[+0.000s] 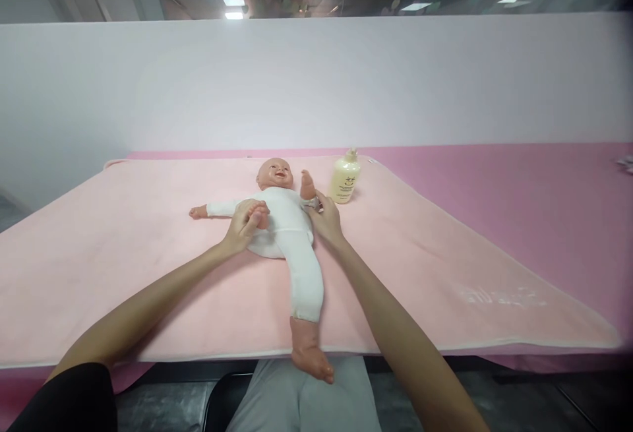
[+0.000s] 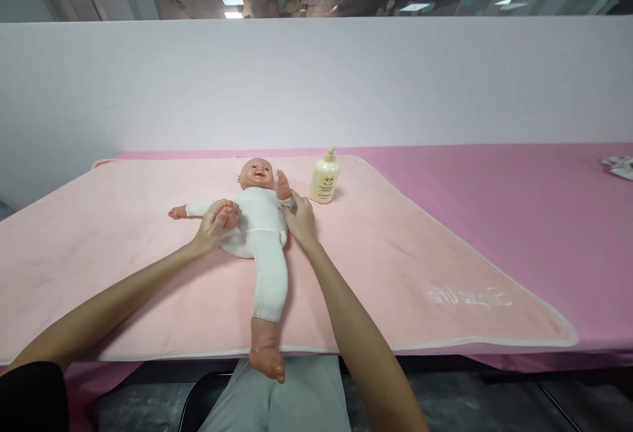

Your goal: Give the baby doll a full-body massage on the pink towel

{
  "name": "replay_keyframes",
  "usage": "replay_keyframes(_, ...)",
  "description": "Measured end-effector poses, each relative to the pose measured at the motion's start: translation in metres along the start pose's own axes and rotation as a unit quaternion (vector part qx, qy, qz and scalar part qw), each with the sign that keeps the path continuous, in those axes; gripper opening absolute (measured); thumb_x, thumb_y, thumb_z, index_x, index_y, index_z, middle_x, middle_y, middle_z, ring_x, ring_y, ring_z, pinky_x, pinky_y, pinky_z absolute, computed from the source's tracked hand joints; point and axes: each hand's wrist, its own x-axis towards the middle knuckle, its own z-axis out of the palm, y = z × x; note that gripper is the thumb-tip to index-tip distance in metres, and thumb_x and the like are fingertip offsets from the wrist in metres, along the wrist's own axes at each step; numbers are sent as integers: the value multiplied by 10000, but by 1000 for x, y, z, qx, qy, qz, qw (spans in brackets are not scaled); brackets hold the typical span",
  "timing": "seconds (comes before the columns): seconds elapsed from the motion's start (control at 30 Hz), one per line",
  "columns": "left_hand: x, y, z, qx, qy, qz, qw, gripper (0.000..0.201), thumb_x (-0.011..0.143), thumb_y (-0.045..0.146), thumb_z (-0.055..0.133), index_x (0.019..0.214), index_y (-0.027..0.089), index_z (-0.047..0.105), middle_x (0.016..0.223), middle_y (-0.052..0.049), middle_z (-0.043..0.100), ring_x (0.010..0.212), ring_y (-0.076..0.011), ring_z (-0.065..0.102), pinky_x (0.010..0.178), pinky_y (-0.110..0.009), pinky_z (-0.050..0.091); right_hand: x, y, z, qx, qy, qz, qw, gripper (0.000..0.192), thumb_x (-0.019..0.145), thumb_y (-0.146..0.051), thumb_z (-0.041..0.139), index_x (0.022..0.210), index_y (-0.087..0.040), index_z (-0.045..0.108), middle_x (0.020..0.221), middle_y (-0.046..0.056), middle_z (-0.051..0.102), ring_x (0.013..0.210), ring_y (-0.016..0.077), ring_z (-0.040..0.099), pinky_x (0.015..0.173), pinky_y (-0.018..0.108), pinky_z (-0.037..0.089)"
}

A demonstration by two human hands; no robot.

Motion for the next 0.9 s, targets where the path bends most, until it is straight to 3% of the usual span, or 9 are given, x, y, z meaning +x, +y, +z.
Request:
replay_keyframes(0.1,1,21,-3,-12,35,1,999,516,904,585,298,742,171,558,808,-87,615,815,-203,578,823,-388,466,6,3,-2,159,121,76,977,392,737,-322,568,1098,-170,560,937,39,600,810,144,546,776,299,487)
replay_keyframes(0.2,-14,56,3,-3,48,67,997,551,890,626,274,712,187,555,740,-75,617,759,-204,580,799,-403,454,10,7,-5,289,205,192,915,390,730,-316,582,1086,-170,520,1026,59,614,855,149,601,708,282,525)
replay_keyframes(0.33,-54,92,27,-32,-46,200,978,591,874,668,267,708,191,573,664,-41,637,677,-174,585,762,-377,427,9,11,-5,363,239,312,845,324,723,-240,561,1037,-165,528,1078,77,615,860,159,635,654,288,556)
replay_keyframes(0.43,-69,103,36,-51,-88,234,967,582,860,681,310,748,179,583,654,-24,637,667,-159,592,740,-360,422,7,10,-1,369,274,323,827,321,724,-248,559,1034,-165,531,1099,80,607,875,161,633,664,295,563)
replay_keyframes(0.5,-62,100,31,-68,-68,214,972,572,865,667,323,744,173,585,674,-39,635,693,-175,596,748,-379,434,6,8,1,342,281,292,848,339,739,-282,554,1053,-158,526,1079,79,606,850,157,626,662,289,551)
replay_keyframes(0.6,-35,79,14,-111,37,137,984,544,891,619,318,715,176,581,699,-57,613,742,-196,592,767,-400,473,4,3,2,239,248,176,922,368,780,-337,525,1097,-151,516,1016,67,604,827,150,594,704,287,519)
replay_keyframes(0.7,-11,40,4,-47,79,56,994,525,896,598,320,750,172,590,799,-83,640,838,-217,602,839,-412,475,-1,-4,-1,40,118,24,992,342,792,-296,512,1100,-155,553,961,73,587,857,171,541,779,306,472)
replay_keyframes(0.8,0,8,3,61,11,-5,998,505,862,608,396,756,160,603,778,-77,642,797,-211,591,842,-404,457,-5,-10,-4,-130,-32,-71,988,399,769,-201,484,1157,-183,577,955,96,562,928,219,496,791,327,441)
replay_keyframes(0.9,4,4,0,87,-1,-44,995,472,873,573,404,776,159,609,769,-67,643,811,-209,590,864,-389,445,-5,-11,-5,-111,-23,-56,992,398,784,-208,478,1172,-186,565,955,89,559,920,216,504,805,336,442)
